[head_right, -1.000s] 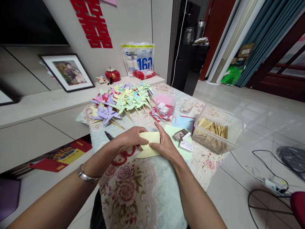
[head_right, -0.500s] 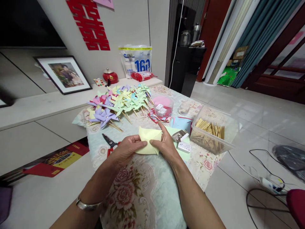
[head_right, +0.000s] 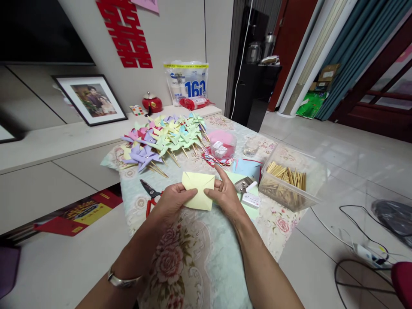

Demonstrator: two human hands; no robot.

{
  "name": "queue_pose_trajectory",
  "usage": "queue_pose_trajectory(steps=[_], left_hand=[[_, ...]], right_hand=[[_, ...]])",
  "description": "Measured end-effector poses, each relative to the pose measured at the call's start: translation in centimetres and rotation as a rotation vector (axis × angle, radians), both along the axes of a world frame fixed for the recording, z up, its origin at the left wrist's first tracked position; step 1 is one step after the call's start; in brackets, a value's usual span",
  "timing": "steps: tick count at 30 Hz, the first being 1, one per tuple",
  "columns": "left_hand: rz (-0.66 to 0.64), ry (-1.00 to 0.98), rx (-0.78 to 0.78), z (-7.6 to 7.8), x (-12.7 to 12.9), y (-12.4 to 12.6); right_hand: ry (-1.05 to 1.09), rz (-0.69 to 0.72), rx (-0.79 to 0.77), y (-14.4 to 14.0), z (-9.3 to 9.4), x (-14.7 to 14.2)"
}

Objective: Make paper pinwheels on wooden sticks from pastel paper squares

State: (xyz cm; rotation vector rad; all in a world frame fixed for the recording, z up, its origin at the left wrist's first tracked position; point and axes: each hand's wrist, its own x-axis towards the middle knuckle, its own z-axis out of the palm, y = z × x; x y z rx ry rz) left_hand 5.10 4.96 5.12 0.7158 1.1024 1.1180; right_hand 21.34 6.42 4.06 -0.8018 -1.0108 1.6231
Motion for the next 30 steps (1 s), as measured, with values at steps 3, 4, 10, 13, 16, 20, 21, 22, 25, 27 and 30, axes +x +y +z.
queue_pose_trajectory(steps=[3,4,10,13,16,20,21,22,25,27,30], left_hand=[[0.003,0.005,-0.005,0.3,-0.6,0.0],[0.001,0.006,-0.004,0.4,-0.8,0.0],[0.007,-0.029,-0.002,0.7,-2.0,0.0],[0.034,-0.027,-0.005,1.1,-2.5,0.1],[0.055,-0.015,0.001,1.4,-2.7,0.2],[0.061,0.033,0.021,1.3,-2.6,0.2],[0.058,0.05,0.027,1.2,-2.5,0.2],[0.054,0.066,0.034,1.2,-2.4,0.2],[0.043,0.093,0.051,1.0,-2.2,0.2],[0.041,0.102,0.057,1.0,-2.1,0.2],[0.042,0.124,0.058,1.1,-1.9,0.2]], right_hand=[[-0.067,-0.034,0.065,0.1,-0.4,-0.1],[-0.112,-0.054,0.106,0.2,-0.5,-0.2],[-0.504,-0.291,0.541,0.1,-1.1,-0.1],[-0.658,-0.304,0.776,-0.1,-0.8,0.0],[-0.693,-0.207,0.891,-0.5,-0.5,-0.1],[-0.7,-0.12,0.916,-0.7,-0.3,-0.3],[-0.702,-0.104,0.915,-0.8,-0.2,-0.3],[-0.702,-0.089,0.915,-0.8,-0.2,-0.3],[-0.702,-0.055,0.92,-0.7,-0.3,-0.2],[-0.706,-0.048,0.927,-0.6,-0.5,-0.2],[-0.728,-0.06,0.944,-0.5,-0.6,-0.2]])
